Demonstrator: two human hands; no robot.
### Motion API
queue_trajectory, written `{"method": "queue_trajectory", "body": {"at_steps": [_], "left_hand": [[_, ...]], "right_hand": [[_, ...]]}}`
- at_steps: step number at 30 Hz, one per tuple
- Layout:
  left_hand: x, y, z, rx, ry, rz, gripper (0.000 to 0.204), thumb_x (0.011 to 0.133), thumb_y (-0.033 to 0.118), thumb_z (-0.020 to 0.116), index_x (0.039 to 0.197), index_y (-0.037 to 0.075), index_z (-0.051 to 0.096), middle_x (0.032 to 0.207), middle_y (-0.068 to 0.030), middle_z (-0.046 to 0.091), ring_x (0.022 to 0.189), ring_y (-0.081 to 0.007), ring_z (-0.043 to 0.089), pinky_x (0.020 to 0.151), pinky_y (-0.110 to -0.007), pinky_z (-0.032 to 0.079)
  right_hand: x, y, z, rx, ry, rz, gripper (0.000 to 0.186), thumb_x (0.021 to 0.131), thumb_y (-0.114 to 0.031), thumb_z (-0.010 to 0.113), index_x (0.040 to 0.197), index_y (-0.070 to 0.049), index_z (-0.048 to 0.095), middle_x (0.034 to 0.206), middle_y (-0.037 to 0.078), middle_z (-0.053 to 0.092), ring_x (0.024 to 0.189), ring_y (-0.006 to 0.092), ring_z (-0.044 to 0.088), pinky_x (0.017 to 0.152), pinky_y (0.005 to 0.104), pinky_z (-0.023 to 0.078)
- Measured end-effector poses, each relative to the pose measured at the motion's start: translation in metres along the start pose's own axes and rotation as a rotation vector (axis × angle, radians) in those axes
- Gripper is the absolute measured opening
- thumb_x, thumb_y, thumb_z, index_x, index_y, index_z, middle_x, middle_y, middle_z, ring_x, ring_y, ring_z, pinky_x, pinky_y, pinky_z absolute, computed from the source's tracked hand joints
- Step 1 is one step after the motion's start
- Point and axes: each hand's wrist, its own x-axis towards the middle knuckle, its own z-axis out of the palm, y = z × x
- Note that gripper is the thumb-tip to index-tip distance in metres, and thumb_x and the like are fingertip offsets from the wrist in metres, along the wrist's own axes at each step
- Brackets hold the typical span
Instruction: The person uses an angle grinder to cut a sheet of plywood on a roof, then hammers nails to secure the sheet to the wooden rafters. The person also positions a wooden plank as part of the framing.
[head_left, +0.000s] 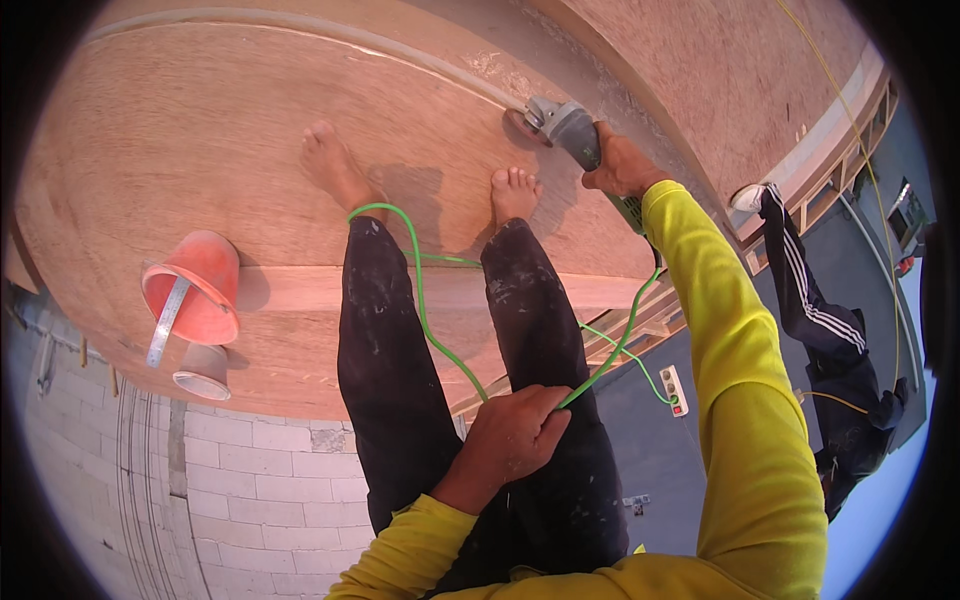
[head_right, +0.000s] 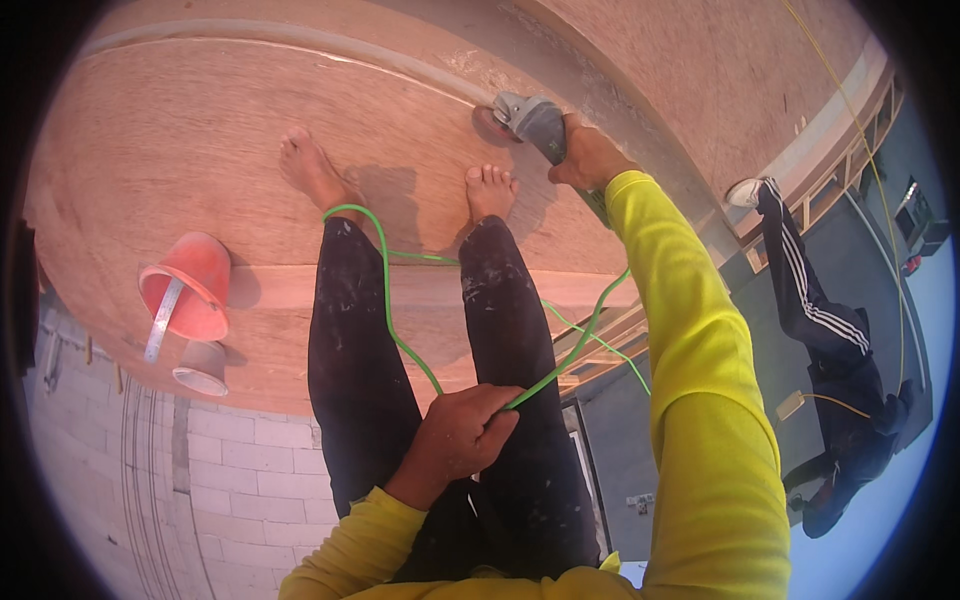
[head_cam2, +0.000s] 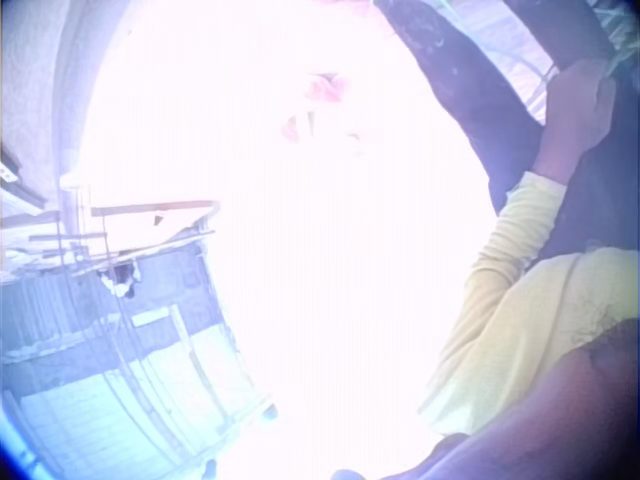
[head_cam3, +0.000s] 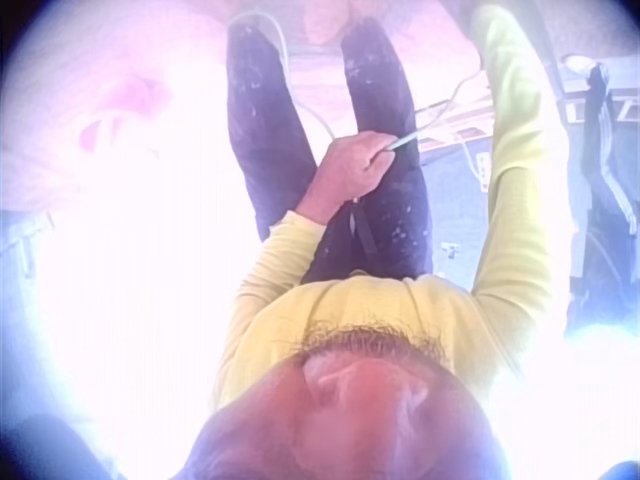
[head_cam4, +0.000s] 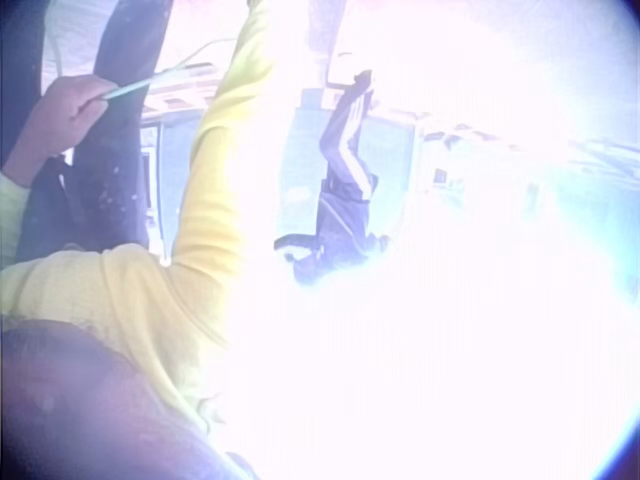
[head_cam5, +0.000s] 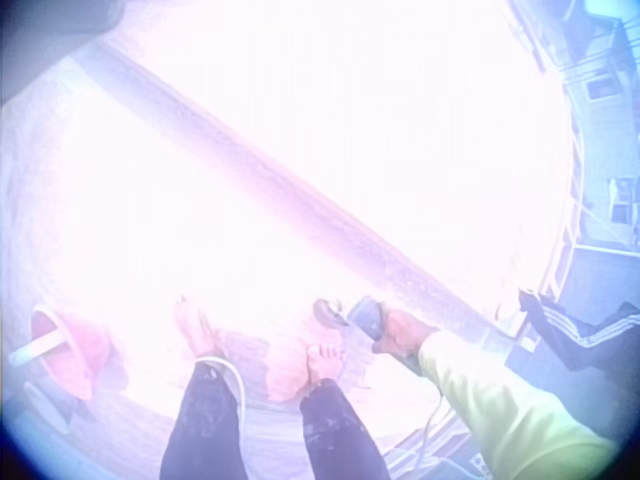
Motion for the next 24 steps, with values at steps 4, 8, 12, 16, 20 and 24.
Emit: {"method": "queue_trajectory", "body": {"at_steps": [4,8,12,16,20,24], "left_hand": [[0.001,-0.001,0.003,0.024,-0.003,-0.007,0.028,0.088,0.013,0.067,0.115,0.005,0.071,0.087,-0.0165,0.069,0.078,-0.035,0.069,0.07,-0.041,0.054],[0.002,-0.005,0.009,0.045,-0.017,-0.011,0.029,0.089,0.015,0.067,0.117,0.005,0.069,0.091,-0.0162,0.069,0.08,-0.0359,0.069,0.071,-0.042,0.054],[0.007,-0.007,0.02,0.042,-0.017,-0.007,0.031,0.091,0.018,0.068,0.119,0.006,0.066,0.094,-0.0151,0.069,0.084,-0.0381,0.068,0.074,-0.046,0.055],[0.01,0.001,0.031,0.1,-0.001,-0.008,0.032,0.091,0.018,0.069,0.12,0.006,0.066,0.092,-0.0145,0.067,0.082,-0.0375,0.067,0.072,-0.045,0.054],[0.01,0.031,0.045,0.25,0.075,-0.004,0.032,0.088,0.013,0.068,0.118,0.003,0.069,0.082,-0.0133,0.063,0.071,-0.0327,0.065,0.066,-0.041,0.053],[-0.007,0.054,0.054,0.255,0.038,0.003,0.03,0.089,0.012,0.068,0.117,0.004,0.07,0.081,-0.0124,0.063,0.07,-0.0316,0.065,0.063,-0.039,0.052]], "right_hand": [[-0.003,0.01,0.003,-0.006,0.006,0.017,0.083,0.075,-0.022,0.082,0.143,0.002,0.04,0.124,0.03,0.064,0.118,0.043,0.063,0.101,0.0466,0.051],[-0.004,0.027,0.007,-0.002,-0.012,0.025,0.082,0.076,-0.021,0.081,0.143,0.002,0.039,0.123,0.03,0.064,0.118,0.043,0.063,0.101,0.0466,0.051],[-0.01,0.043,0.007,0.009,-0.041,0.019,0.084,0.076,-0.021,0.081,0.144,0.002,0.038,0.122,0.031,0.064,0.116,0.0435,0.064,0.1,0.0467,0.051],[-0.014,0.066,0.014,-0.01,-0.039,0.049,0.083,0.076,-0.021,0.08,0.143,0.003,0.039,0.122,0.031,0.065,0.116,0.0431,0.064,0.1,0.0464,0.052],[-0.018,0.097,0.022,-0.046,-0.057,0.1,0.083,0.074,-0.023,0.081,0.141,0.004,0.041,0.123,0.03,0.065,0.117,0.0421,0.064,0.1,0.0456,0.052],[-0.024,0.13,0.026,0.042,-0.014,0.219,0.084,0.072,-0.024,0.081,0.14,0.005,0.042,0.124,0.03,0.065,0.117,0.0416,0.065,0.101,0.0449,0.051]]}}
